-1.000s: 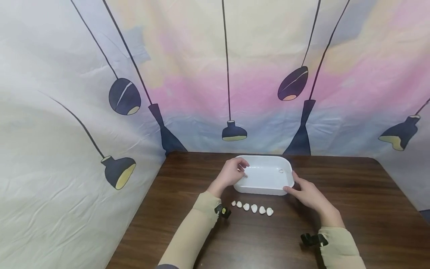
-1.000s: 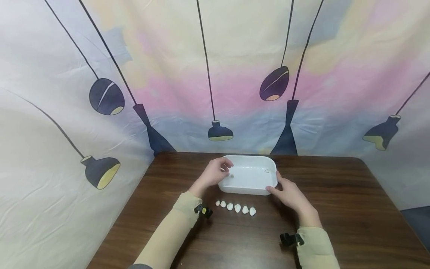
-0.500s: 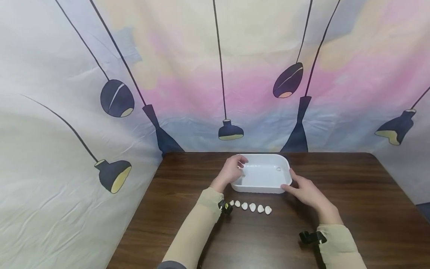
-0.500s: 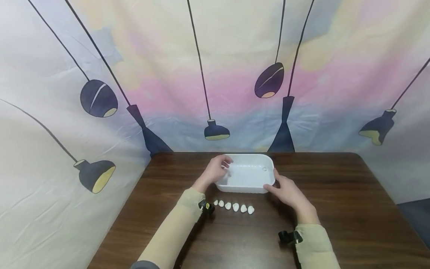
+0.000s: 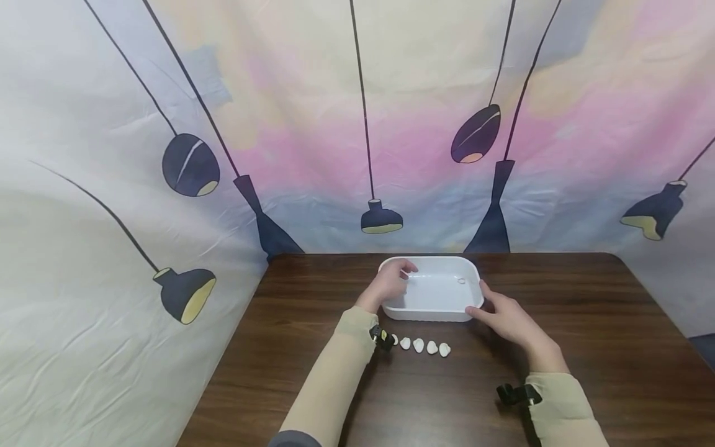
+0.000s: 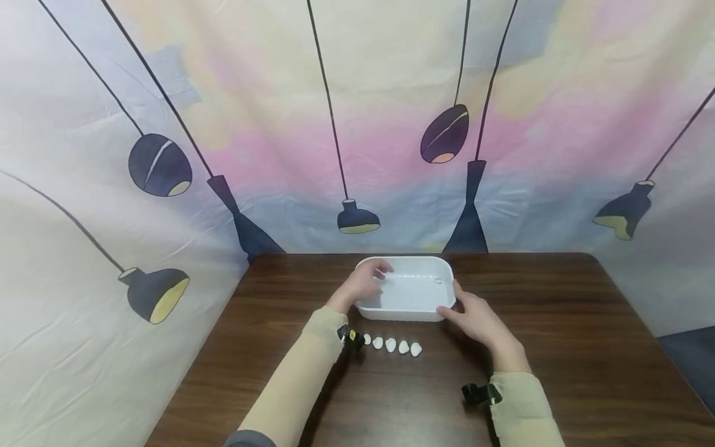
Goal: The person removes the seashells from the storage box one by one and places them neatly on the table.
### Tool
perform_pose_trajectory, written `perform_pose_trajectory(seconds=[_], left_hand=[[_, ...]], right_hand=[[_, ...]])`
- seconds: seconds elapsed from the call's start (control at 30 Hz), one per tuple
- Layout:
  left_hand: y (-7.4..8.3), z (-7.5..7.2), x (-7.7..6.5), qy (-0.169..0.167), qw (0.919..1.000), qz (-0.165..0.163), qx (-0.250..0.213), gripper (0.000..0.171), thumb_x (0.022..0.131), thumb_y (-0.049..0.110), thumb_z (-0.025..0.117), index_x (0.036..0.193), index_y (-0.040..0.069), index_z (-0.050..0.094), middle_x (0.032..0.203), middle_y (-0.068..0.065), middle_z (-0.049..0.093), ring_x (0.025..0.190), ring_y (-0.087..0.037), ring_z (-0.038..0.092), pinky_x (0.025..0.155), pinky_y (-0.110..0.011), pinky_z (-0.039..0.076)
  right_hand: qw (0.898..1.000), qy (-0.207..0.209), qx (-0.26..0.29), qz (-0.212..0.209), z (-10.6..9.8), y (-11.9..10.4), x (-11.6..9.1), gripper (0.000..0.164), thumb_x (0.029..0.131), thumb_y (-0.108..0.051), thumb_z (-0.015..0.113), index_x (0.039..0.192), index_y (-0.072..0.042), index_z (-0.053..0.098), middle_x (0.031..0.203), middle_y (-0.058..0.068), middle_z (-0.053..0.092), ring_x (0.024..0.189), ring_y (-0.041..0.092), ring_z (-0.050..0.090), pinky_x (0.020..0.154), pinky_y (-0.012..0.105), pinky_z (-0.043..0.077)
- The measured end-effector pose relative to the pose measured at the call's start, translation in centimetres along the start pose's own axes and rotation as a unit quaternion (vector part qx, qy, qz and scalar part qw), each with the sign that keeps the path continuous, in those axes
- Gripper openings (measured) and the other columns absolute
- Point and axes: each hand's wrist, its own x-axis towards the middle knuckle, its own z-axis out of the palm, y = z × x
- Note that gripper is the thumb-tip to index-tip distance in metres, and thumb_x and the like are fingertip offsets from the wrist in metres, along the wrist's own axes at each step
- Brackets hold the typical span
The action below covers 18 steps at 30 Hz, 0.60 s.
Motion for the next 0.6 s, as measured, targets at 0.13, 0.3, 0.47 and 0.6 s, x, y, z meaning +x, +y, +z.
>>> perform_pose_trajectory(seconds=[0.13,0.3,0.47,0.6], left_hand=[[0.18,0.25,0.29,-0.005,1.0,0.0,-0.002,0.053,0.08,-0.023,0.052,0.125,-0.004,0.07,0.124,-0.019,0.069,0.112,-0.033,0.065,0.087,-0.034,0.055],[-0.08,0.7,0.66,-0.018,0.9998,0.001,-0.007,0.051,0.083,-0.022,0.051,0.125,-0.002,0.071,0.126,-0.018,0.069,0.114,-0.033,0.066,0.088,-0.033,0.054],[-0.42,0.71,0.94,-0.051,0.998,-0.002,-0.039,0.06,0.082,-0.022,0.044,0.132,0.0,0.069,0.134,-0.016,0.067,0.123,-0.032,0.065,0.084,-0.029,0.051],[-0.35,0.02,1.04,-0.059,0.9969,-0.004,-0.051,0.063,0.083,-0.021,0.044,0.138,0.001,0.065,0.141,-0.018,0.064,0.13,-0.034,0.063,0.087,-0.034,0.052]], right_hand=[[1.0,0.004,0.0,-0.005,-0.05,0.04,-0.03,0.095,0.104,-0.05,0.065,0.162,0.013,0.024,0.159,0.04,0.037,0.145,0.058,0.039,0.113,0.069,0.037],[1.0,0.005,0.0,0.001,0.01,0.08,-0.14,0.096,0.104,-0.051,0.065,0.162,0.013,0.024,0.159,0.04,0.037,0.145,0.057,0.039,0.113,0.069,0.037],[1.0,0.006,-0.002,-0.004,-0.02,0.01,-0.1,0.095,0.104,-0.05,0.066,0.162,0.012,0.025,0.158,0.04,0.038,0.144,0.057,0.042,0.112,0.068,0.039],[1.0,0.005,-0.004,-0.007,-0.15,-0.07,-0.01,0.095,0.104,-0.05,0.067,0.162,0.012,0.025,0.158,0.04,0.039,0.144,0.056,0.043,0.112,0.068,0.039]])
